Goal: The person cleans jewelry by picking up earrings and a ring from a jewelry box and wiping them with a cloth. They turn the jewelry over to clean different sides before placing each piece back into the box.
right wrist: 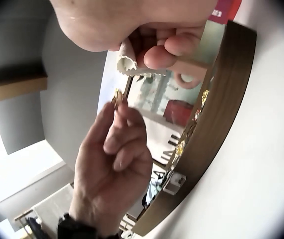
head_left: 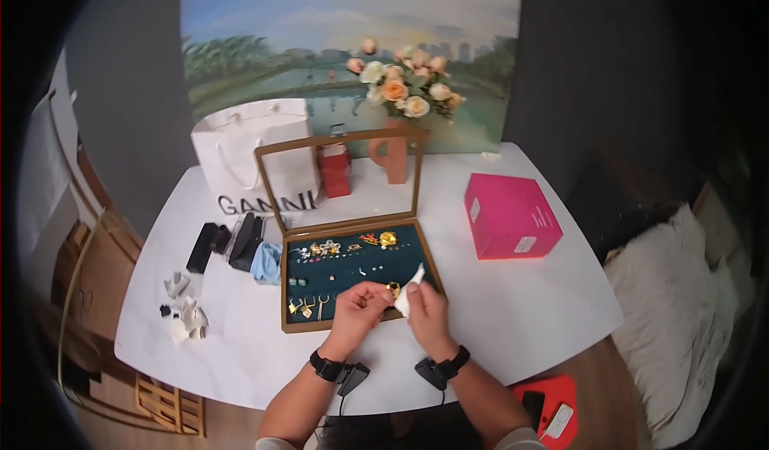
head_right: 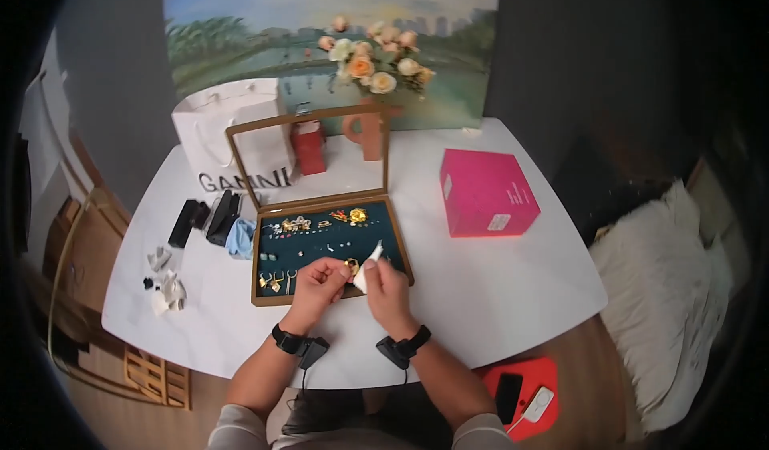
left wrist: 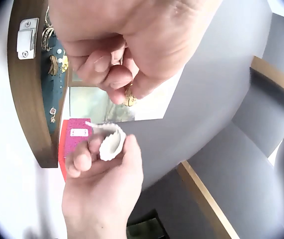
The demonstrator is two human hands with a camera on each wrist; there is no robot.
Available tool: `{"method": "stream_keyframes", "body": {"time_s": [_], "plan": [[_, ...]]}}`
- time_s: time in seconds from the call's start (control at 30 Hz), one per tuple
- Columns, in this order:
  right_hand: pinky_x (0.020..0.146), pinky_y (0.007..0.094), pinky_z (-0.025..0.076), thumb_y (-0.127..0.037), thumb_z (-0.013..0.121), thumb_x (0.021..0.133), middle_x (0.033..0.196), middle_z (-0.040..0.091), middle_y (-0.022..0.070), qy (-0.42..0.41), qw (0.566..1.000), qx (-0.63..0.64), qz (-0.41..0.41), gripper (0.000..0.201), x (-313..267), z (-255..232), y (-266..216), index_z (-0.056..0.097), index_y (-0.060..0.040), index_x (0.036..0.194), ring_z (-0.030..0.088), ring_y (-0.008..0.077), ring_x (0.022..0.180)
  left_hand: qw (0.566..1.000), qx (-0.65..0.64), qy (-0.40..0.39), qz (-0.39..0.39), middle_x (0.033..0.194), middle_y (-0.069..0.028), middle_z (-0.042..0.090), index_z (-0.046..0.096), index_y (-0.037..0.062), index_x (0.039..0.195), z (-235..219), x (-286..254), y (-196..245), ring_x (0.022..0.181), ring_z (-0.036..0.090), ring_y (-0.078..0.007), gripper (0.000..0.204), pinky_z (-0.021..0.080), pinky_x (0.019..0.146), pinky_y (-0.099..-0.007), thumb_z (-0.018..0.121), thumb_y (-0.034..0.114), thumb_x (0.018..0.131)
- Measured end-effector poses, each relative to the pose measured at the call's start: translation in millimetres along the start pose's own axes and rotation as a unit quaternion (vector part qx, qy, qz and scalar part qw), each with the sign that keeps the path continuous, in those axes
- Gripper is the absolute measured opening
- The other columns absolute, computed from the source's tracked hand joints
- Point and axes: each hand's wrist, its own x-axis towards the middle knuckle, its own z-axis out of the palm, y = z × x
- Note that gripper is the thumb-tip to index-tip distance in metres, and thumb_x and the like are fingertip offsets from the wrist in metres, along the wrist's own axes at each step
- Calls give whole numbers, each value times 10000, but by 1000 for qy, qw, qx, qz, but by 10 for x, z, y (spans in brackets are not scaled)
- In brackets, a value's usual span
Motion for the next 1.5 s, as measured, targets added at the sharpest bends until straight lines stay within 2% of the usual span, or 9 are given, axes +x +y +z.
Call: {"method": "stream_keyframes", "body": {"time_s": [0.07, 0.17, 0.37, 0.6, 0.9, 1.23, 1.33, 1.43, 1.5], "plan": [[589, 427, 494, -231, 547, 1072, 729, 664, 174, -40, 996, -57, -63, 298, 22, 165, -225, 601, -22, 867, 664, 389, 666, 1000, -13, 9, 8, 821, 9, 690, 684, 22, 1040, -78, -58, -37, 571, 486, -25, 180, 360, 495, -197, 692, 201, 1028], [609, 411, 513, -227, 544, 1073, 758, 691, 163, -66, 988, -103, -91, 288, 35, 379, -289, 621, -23, 885, 684, 371, 683, 999, -34, 16, 31, 904, 4, 703, 675, 1, 1086, -242, -133, -31, 699, 565, -22, 160, 449, 609, -191, 673, 152, 1033], [634, 370, 511, -263, 468, 1106, 771, 695, 140, -129, 990, -51, 12, 358, -162, 459, -73, 654, 15, 977, 679, 248, 672, 999, -24, 16, 27, 964, 3, 704, 678, 4, 1088, -384, -193, -217, 849, 635, -30, 163, 526, 744, -192, 671, 159, 1039], [618, 300, 473, -261, 459, 1103, 744, 647, 84, -176, 980, 60, 69, 360, -221, 355, -23, 641, 24, 979, 601, 119, 665, 998, -56, 22, 35, 954, -23, 707, 642, 0, 1087, -358, -211, -174, 801, 660, -47, 136, 541, 690, -205, 640, 132, 1052], [557, 301, 457, -200, 608, 1052, 676, 617, 67, -122, 989, -44, -70, 258, -160, 307, -85, 620, 10, 903, 582, 118, 592, 998, -55, 20, -6, 913, 27, 675, 646, 24, 1079, -366, -171, -328, 733, 588, -15, 104, 463, 619, -180, 620, 123, 1061], [553, 355, 461, -241, 549, 1084, 673, 612, 134, -62, 994, -92, -11, 319, -149, 300, -51, 593, -4, 875, 599, 195, 567, 999, -11, 2, 30, 834, 51, 639, 652, 47, 1057, -281, -191, -383, 660, 483, 14, 95, 362, 562, -171, 597, 123, 1067], [549, 315, 400, -301, 505, 1112, 641, 513, 38, -53, 997, -63, -6, 414, -111, 259, -88, 509, -6, 822, 461, 92, 603, 1000, 10, -22, 10, 827, 46, 631, 646, 55, 1046, -245, -257, -316, 640, 464, 10, 101, 346, 549, -174, 587, 133, 1073], [564, 369, 458, -286, 492, 1111, 661, 593, 140, -112, 993, -17, 35, 386, -158, 236, 20, 573, -3, 861, 582, 231, 565, 998, -31, -36, -30, 790, 52, 585, 625, 64, 1042, -253, -262, -218, 625, 442, 2, 111, 330, 535, -181, 589, 162, 1079], [565, 368, 456, -299, 484, 1114, 658, 591, 133, -109, 993, -43, -14, 399, -175, 280, -20, 580, 1, 870, 577, 212, 571, 994, -88, -30, -54, 761, 60, 543, 609, 71, 1041, -270, -268, -183, 611, 423, -5, 122, 316, 522, -188, 589, 184, 1084]]}}
